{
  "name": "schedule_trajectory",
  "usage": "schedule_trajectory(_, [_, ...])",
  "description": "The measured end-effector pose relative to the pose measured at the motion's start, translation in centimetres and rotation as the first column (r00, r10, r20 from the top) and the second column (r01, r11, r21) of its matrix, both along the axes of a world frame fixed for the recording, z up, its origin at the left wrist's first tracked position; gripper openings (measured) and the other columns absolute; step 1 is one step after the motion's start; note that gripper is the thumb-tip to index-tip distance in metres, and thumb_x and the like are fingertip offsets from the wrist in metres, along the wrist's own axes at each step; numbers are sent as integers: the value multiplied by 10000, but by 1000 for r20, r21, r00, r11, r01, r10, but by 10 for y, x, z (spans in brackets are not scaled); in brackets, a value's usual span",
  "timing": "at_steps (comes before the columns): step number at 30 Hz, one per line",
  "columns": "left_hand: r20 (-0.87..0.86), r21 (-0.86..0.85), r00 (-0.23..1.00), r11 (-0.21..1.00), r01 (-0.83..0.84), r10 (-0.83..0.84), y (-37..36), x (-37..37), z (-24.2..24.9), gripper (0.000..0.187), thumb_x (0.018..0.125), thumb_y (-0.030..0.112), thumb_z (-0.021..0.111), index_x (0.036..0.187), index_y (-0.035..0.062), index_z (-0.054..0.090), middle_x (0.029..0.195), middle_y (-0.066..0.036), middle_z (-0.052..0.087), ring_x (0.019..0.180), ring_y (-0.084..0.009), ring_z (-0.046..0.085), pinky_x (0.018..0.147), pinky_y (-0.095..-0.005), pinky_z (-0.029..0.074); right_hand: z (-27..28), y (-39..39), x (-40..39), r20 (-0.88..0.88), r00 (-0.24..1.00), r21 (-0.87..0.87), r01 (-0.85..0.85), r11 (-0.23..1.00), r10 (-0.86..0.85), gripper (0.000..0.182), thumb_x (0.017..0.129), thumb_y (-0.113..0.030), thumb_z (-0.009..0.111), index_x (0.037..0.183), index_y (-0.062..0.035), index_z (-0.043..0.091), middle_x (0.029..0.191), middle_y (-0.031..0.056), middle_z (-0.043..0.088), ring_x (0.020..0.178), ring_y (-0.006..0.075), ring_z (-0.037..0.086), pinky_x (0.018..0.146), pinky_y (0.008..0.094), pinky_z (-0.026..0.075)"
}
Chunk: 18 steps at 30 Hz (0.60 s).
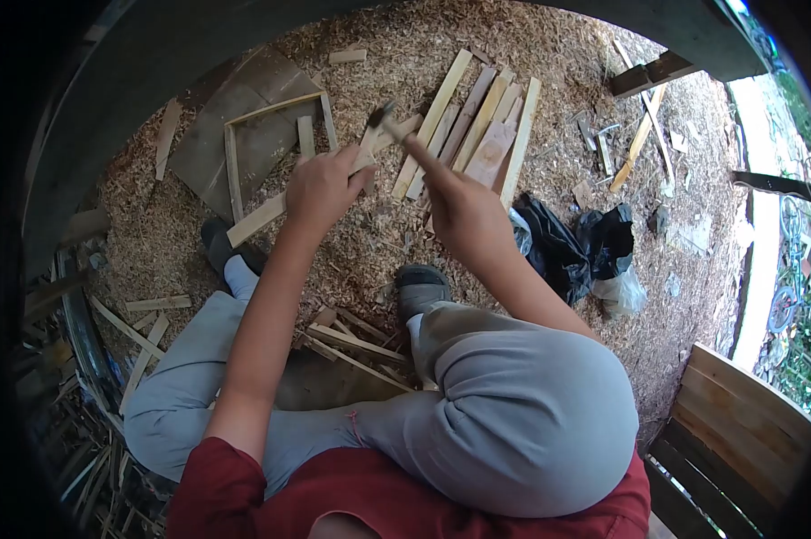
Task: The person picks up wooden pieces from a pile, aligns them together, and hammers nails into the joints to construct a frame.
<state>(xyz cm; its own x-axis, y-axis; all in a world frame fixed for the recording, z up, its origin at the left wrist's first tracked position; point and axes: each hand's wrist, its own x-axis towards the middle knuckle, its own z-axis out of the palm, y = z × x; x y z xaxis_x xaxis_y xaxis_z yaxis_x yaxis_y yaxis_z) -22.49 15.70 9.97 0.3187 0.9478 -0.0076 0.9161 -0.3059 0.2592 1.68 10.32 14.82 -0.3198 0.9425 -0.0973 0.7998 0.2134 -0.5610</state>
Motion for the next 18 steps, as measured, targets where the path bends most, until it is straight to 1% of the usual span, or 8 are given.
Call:
schedule_trajectory(2, [-5, -11, 1000, 1000, 8, -8, -3, -1, 0, 391, 1014, 494, 685, 1060, 106, 705, 911, -103, 766, 865, -322, 748, 808, -504, 529, -4, -3, -6, -351, 935, 360, 180, 915, -46, 744, 984, -51, 624, 1656, -319, 448, 814, 191, 687, 697, 405, 703, 643, 529, 544])
schedule_trajectory(4, [4, 36, 1000, 999, 2, -3, -2, -1, -1, 384, 1013, 486, 689, 1055, 105, 707, 908, -101, 767, 867, -322, 749, 810, -501, 530, -2, -6, -6, -294, 955, 333, 136, 933, -34, 729, 994, -48, 619, 1652, -315, 455, 798, 191, 677, 697, 404, 701, 644, 528, 543])
schedule_trajectory(6, [40, 41, 999, 999, 12, -14, -3, 0, 0, 385, 1015, 487, 687, 1052, 104, 705, 905, -96, 766, 871, -321, 750, 811, -499, 529, 3, -4, -6, 86, 996, -152, -20, 988, 34, 712, 994, 63, 575, 1645, -208, 477, 1084, 240, 754, 873, 418, 750, 748, 490, 585])
schedule_trajectory(10, [-1, -45, 1000, 999, -10, 10, -1, 0, 2, 377, 1018, 451, 697, 1106, 84, 702, 867, -143, 752, 855, -367, 737, 832, -515, 531, -3, -7, -8, -347, 936, 244, 148, 958, -56, 722, 994, -53, 620, 1648, -311, 460, 769, 186, 671, 692, 399, 700, 640, 533, 541])
schedule_trajectory(12, [23, -27, 1000, 1000, 5, -5, -2, -1, 2, 374, 1019, 450, 696, 1107, 86, 702, 868, -144, 754, 858, -365, 738, 837, -513, 530, -5, -9, -7, -310, 949, 223, 136, 965, -62, 729, 990, -52, 626, 1650, -311, 458, 781, 186, 675, 697, 401, 699, 639, 535, 538])
schedule_trajectory(14, [48, -9, 999, 1000, 24, -23, -3, 0, 0, 372, 1020, 449, 696, 1108, 88, 702, 869, -144, 756, 862, -363, 739, 841, -511, 529, -5, -8, -4, -14, 999, -63, -45, 997, 45, 741, 978, -19, 616, 1648, -297, 462, 816, 184, 685, 716, 406, 701, 643, 529, 540])
schedule_trajectory(16, [15, 32, 1000, 999, 21, -21, -5, 0, 1, 381, 1021, 456, 694, 1101, 84, 700, 869, -145, 757, 865, -361, 740, 849, -509, 528, 3, -6, -4, -29, 999, -21, -43, 999, 42, 725, 1005, 2, 588, 1660, -277, 450, 825, 212, 694, 731, 419, 703, 659, 518, 540])
schedule_trajectory(18, [-1, -9, 1000, 1000, 4, -4, -4, 0, 3, 394, 1020, 463, 694, 1113, 80, 704, 872, -145, 758, 863, -362, 740, 847, -511, 529, 0, -12, -8, -283, 954, 185, 151, 971, -95, 711, 1012, -38, 593, 1653, -313, 456, 778, 199, 682, 724, 418, 702, 663, 539, 536])
